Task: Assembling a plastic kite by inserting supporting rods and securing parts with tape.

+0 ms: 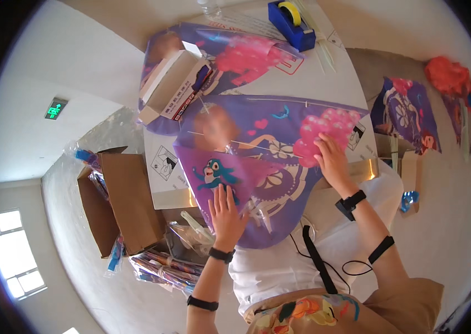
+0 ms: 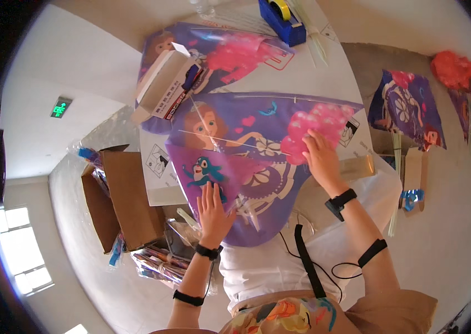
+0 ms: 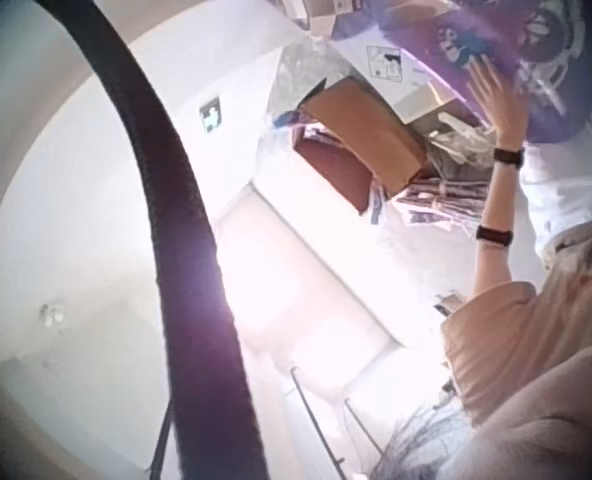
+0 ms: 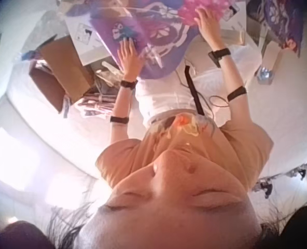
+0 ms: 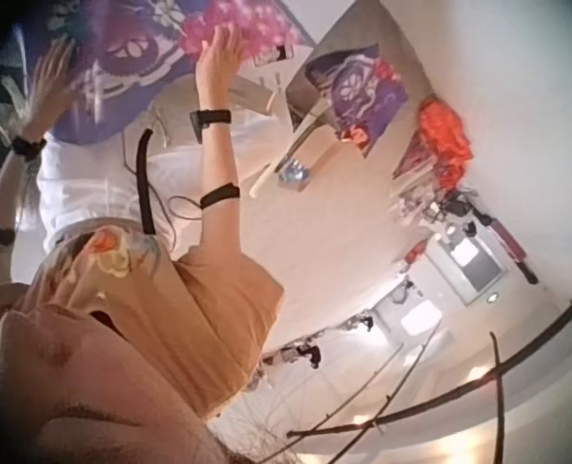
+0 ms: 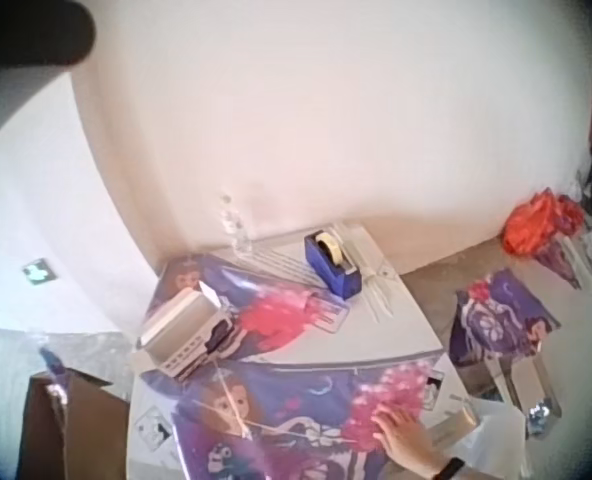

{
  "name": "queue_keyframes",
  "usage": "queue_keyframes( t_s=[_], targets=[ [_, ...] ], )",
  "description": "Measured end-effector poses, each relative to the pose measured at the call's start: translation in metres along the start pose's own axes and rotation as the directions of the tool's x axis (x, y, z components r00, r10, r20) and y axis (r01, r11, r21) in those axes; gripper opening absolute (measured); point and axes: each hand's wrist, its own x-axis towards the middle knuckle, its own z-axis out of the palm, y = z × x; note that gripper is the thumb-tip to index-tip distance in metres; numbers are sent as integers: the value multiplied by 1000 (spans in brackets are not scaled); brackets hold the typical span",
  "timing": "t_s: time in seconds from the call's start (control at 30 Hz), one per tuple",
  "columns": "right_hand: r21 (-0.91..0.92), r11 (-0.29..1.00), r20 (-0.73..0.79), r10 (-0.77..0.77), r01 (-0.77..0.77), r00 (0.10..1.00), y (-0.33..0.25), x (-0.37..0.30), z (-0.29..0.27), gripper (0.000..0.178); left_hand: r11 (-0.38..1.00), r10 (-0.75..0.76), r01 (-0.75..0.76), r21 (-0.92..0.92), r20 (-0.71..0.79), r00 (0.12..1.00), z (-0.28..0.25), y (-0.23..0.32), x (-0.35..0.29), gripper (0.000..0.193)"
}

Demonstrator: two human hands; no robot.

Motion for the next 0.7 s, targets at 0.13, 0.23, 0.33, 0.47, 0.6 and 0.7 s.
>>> queue_keyframes(
  t_s=[0.13, 0.23, 0.33, 0.47, 0.6, 0.7],
  targets=[
    [-232, 972, 160, 7, 31, 987, 6, -10, -19, 55, 1000, -8, 8, 8, -114, 993, 5, -4, 1, 73],
    [-239, 970, 203, 9, 40, 979, 18, -10, -29, 54, 996, -7, -18, -90, -273, 962, 11, -19, 8, 38],
    [-281, 960, 183, 40, 13, 982, 27, -14, -40, 54, 642, -480, 45, -765, -355, 802, 0, -42, 5, 7],
    [-261, 964, 153, 87, -45, 984, 39, -16, -53, 55, -196, -730, -60, -979, 105, 675, -33, -92, -1, 6],
    [-308, 945, 143, -64, 106, 988, 49, -22, -59, 59, -125, -728, -85, -988, 34, 685, -7, -129, -12, 18],
    [-300, 953, 168, 8, 44, 986, 84, -28, -56, 64, -336, -769, -175, -925, 162, 619, 7, -137, -2, 21]
  ],
)
